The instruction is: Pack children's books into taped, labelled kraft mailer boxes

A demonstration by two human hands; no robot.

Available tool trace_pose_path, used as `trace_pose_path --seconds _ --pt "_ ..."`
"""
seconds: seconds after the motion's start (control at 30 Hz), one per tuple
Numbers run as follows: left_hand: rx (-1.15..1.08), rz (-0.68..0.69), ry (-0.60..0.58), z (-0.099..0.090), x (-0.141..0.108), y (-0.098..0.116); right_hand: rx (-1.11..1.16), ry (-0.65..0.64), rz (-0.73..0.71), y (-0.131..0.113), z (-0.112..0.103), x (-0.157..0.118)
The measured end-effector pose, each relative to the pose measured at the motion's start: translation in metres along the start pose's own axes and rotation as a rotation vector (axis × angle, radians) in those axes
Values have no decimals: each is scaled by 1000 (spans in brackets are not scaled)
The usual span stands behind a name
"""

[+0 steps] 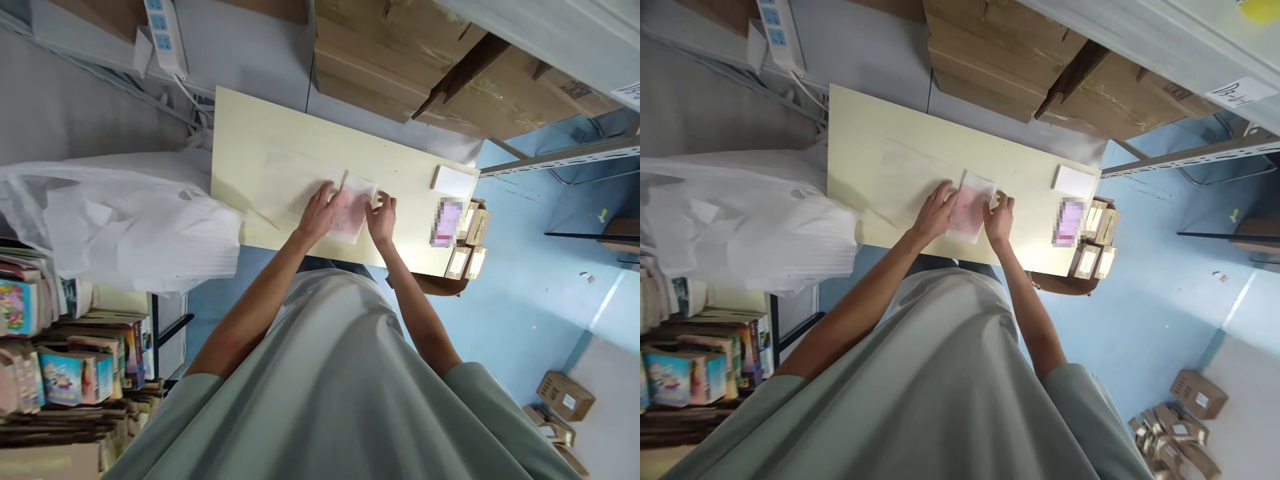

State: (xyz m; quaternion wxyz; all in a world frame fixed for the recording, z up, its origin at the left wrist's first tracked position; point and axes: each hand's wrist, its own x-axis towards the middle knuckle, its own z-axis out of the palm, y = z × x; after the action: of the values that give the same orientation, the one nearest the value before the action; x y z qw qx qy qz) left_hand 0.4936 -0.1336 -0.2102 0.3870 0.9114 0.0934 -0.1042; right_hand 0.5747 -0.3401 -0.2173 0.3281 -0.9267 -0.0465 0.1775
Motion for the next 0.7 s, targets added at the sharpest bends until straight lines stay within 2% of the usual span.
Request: trace_pose_path --seconds 0.1,0.2,0.3,0.37,0.53,0.63,0.7 --pt "30 14 -49 3 2 -1 157 -24 115 18 2 -32" --pt "63 -6 -49 7 -1 5 374 -34 217 29 8 -52" --pt "92 -30 -43 14 -3 17 514 -7 319 33 8 -56" --pt "110 -44 -40 21 -2 27 549 5 352 36 -1 -52" --pt "106 -76 -30 43 -1 55 471 7 295 36 -38 -44" --pt "74 -91 -12 55 2 67 404 36 222 24 -55 -47" --pt "54 -99 -8 58 4 70 370 33 169 11 -58 -51"
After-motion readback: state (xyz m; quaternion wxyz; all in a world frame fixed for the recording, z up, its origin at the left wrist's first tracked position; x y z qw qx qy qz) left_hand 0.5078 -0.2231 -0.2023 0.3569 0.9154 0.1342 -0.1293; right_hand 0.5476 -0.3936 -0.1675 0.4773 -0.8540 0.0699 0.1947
